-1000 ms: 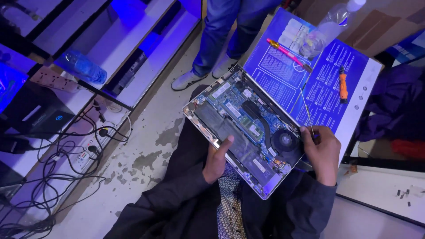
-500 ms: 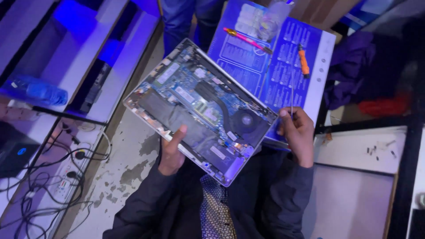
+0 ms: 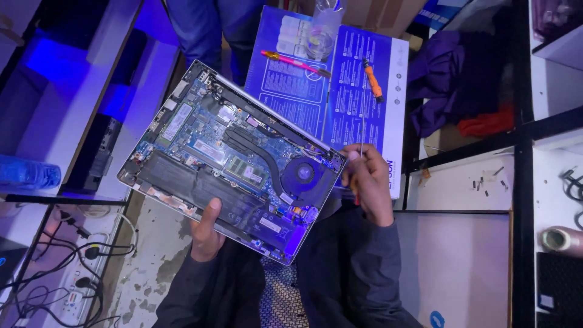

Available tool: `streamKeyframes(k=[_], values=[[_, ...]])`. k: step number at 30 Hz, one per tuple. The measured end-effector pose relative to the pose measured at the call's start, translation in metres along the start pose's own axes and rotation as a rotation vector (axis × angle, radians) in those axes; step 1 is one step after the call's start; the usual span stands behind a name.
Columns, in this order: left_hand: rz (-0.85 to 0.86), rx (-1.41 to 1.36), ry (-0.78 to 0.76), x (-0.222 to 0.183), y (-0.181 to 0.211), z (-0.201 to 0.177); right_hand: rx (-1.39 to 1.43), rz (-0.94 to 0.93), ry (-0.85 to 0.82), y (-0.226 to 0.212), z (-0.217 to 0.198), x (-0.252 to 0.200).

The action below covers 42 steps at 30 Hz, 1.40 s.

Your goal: Securing the bottom casing of a laptop by fastening multiple screws using a manual screwdriver.

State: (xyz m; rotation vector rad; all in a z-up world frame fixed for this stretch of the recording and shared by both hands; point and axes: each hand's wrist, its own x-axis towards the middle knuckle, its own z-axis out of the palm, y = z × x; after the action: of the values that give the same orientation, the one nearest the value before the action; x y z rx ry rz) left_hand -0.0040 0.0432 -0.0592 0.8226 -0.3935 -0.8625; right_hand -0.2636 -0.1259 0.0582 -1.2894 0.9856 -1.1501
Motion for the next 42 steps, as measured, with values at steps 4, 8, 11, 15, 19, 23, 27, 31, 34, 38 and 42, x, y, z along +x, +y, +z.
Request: streamKeyframes(k=[4, 8, 11, 15, 19, 23, 27, 31, 34, 38, 42], values=[[-0.016, -0.038, -0.034, -0.003, -0.003, 0.0, 0.111, 0.004, 0.053, 0.014, 0.001, -0.004], [-0.01, -0.143, -0.143, -0.003, 0.01, 0.007, 0.196, 0.073, 0.045, 0.002, 0.012, -0.013], [-0.032, -0.164, -0.13, -0.003, 0.029, 0.021, 0.22, 0.025, 0.111, 0.007, 0.027, -0.022], [-0.01, 0.146, 0.011, 0.0, 0.054, 0.013, 0.261, 0.018, 0.098, 0.019, 0.045, -0.034], [-0.011, 0.126, -0.012, 0.008, 0.09, 0.019, 0.3, 0.017, 0.066, 0.032, 0.062, -0.044], [0.067, 0.113, -0.001, 0.01, 0.114, 0.005, 0.283, 0.01, 0.006, 0.031, 0.078, -0.056], [-0.438, -0.787, -0.175, 0.018, 0.15, -0.016, 0.382, -0.101, -0.036, 0.037, 0.096, -0.076], [-0.481, -0.786, -0.141, 0.019, 0.128, -0.011, 0.398, -0.025, -0.047, 0.04, 0.11, -0.101], [-0.492, -0.762, -0.122, 0.032, 0.114, 0.001, 0.22, -0.047, -0.068, 0.033, 0.116, -0.1], [-0.516, -0.711, -0.061, 0.034, 0.099, 0.012, 0.086, 0.025, -0.102, 0.023, 0.117, -0.104], [-0.518, -0.66, -0.026, 0.038, 0.081, 0.028, -0.05, -0.1, -0.118, 0.01, 0.107, -0.091]])
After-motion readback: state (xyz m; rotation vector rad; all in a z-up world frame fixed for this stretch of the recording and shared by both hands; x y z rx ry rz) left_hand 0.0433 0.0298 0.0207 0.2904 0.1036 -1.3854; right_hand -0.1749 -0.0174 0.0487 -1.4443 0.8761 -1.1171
